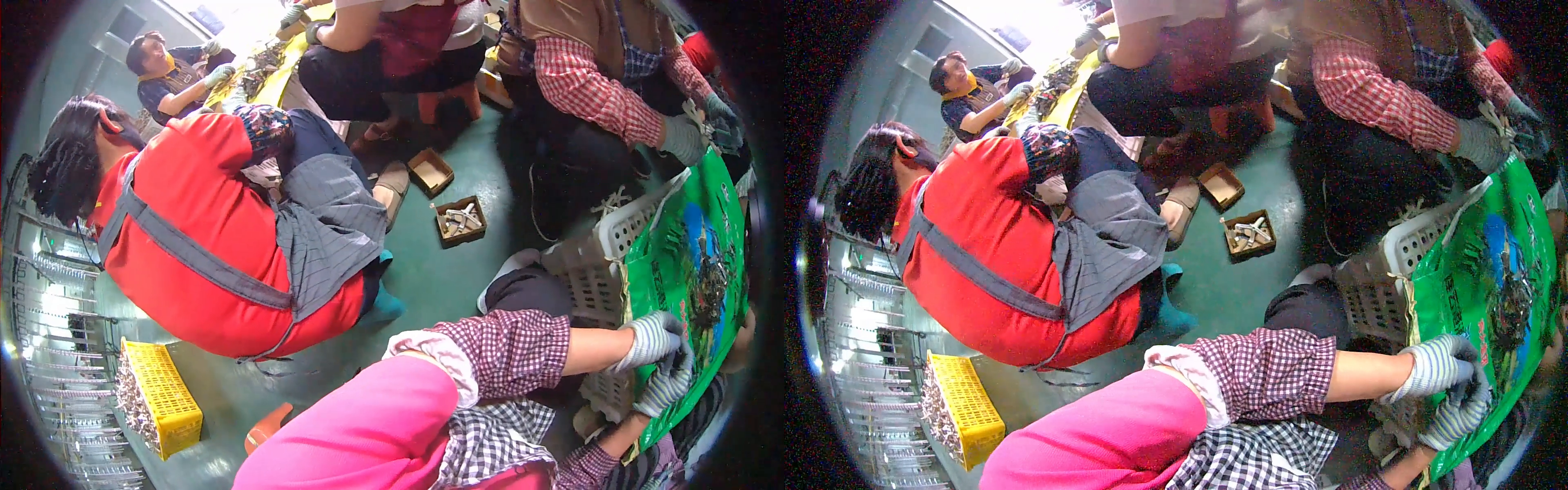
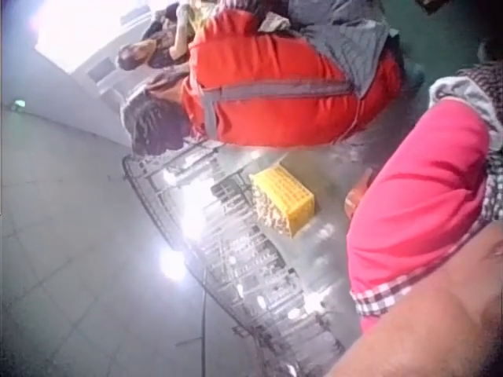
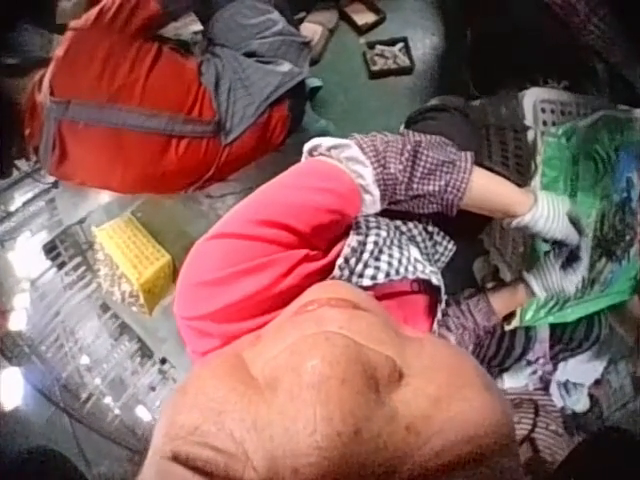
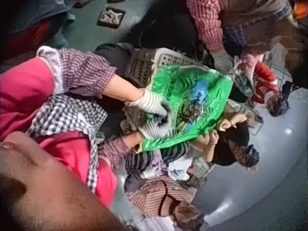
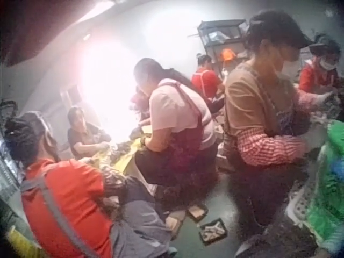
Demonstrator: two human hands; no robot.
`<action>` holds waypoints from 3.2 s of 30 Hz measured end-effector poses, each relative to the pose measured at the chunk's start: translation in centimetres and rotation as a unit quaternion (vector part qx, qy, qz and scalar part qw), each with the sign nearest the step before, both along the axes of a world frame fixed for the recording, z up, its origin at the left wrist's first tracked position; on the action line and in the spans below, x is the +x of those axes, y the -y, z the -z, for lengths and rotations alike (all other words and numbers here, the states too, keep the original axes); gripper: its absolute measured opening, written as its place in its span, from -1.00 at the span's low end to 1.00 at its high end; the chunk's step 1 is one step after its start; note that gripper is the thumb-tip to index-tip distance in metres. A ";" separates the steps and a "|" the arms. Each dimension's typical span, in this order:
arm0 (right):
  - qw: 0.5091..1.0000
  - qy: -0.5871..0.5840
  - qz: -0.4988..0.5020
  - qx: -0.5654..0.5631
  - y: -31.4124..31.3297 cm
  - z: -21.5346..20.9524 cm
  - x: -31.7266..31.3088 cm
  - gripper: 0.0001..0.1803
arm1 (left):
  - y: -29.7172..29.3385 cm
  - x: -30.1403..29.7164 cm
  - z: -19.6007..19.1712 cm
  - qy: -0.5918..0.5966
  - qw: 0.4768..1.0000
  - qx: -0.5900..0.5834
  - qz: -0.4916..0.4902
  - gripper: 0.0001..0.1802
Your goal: The person sorts small blue plastic components and metal pins by hand on top of a plastic crate.
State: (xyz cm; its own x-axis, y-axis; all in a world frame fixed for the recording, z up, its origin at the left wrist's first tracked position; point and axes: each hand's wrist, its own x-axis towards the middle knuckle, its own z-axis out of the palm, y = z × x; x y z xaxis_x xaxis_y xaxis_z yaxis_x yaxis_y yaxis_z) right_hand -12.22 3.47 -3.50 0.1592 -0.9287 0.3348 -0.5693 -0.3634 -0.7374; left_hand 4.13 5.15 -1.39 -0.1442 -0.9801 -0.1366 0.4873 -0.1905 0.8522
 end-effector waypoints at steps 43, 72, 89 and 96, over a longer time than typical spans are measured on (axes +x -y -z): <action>0.981 -0.193 0.012 0.021 22.5 -3.0 8.5 -0.66 | -1.9 3.2 -3.9 -0.100 0.995 0.022 0.010 -0.43; 0.891 -0.393 0.210 0.084 29.4 -4.8 -4.6 -0.49 | -1.3 0.8 -2.2 0.435 0.856 -0.253 0.117 -0.63; 0.990 0.078 0.116 -0.031 16.9 -7.7 -5.7 -0.69 | 1.2 0.8 -1.1 0.421 0.872 -0.249 -0.017 -0.65; 0.982 0.076 -0.077 0.157 4.6 -9.2 2.0 -0.70 | 2.3 1.7 -1.7 0.183 0.967 -0.153 -0.092 -0.62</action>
